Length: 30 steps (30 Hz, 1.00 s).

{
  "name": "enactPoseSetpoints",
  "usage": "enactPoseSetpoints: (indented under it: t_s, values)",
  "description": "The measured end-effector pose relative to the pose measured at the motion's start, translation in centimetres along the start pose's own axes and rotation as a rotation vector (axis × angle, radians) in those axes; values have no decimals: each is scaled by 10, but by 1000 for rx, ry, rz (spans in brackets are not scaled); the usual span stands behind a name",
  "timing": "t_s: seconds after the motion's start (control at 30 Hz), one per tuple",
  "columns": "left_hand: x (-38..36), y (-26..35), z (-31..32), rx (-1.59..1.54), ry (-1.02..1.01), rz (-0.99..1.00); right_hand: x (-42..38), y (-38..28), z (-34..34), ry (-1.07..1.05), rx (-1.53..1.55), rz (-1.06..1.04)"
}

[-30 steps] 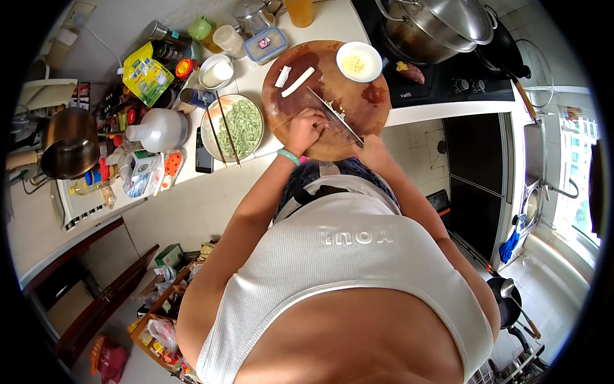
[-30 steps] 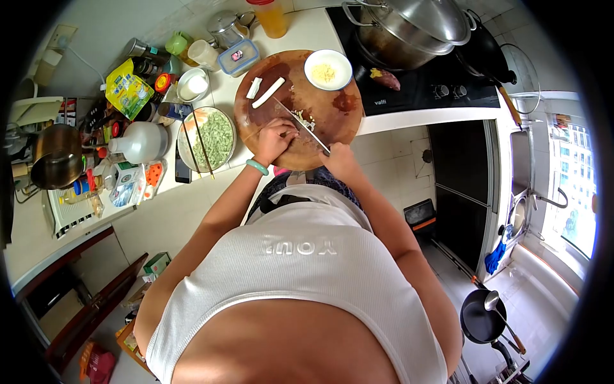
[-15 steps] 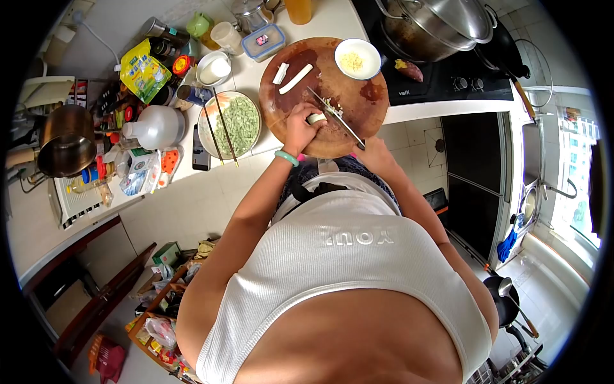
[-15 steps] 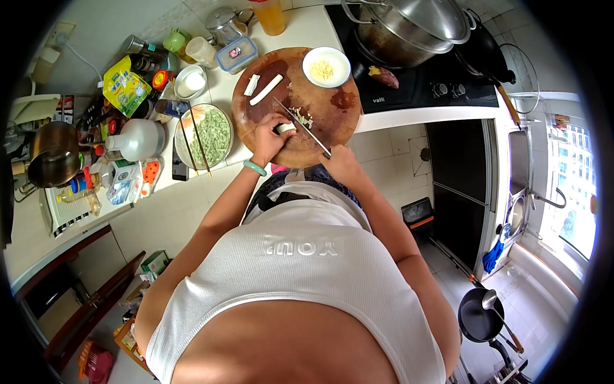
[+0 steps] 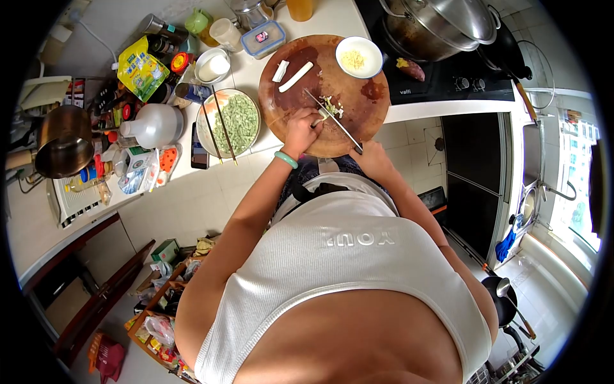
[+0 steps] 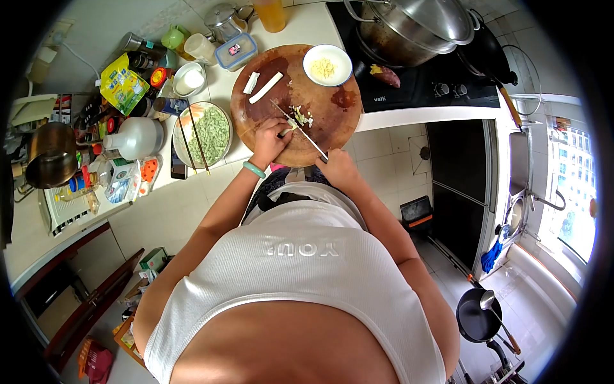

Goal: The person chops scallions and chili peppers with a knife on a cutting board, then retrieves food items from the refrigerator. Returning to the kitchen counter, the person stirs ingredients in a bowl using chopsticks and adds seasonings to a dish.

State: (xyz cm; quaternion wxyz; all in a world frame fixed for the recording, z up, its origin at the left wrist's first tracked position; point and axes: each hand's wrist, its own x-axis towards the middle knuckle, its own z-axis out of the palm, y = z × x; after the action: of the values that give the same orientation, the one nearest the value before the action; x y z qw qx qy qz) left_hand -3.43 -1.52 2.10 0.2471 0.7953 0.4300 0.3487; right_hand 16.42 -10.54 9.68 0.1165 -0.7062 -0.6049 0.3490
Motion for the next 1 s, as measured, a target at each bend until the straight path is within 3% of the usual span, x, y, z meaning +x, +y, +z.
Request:
enactPoseSetpoints:
  t_s: [0.3, 0.53, 0.6, 0.7, 1.0]
  values:
    - [4, -4, -1, -13, 20, 40, -2, 4, 8, -16, -99, 9]
    - [3, -2, -3, 35, -87, -69, 12, 3, 28, -49, -91, 88]
    - [5, -5, -2, 50, -85, -63, 18, 12, 41, 126, -160, -143]
    - [5, -2, 0, -1, -39, -33, 29, 12, 28, 93, -20, -38]
    - [2, -4, -3, 25, -14, -12, 5, -7, 3, -85, -62, 78]
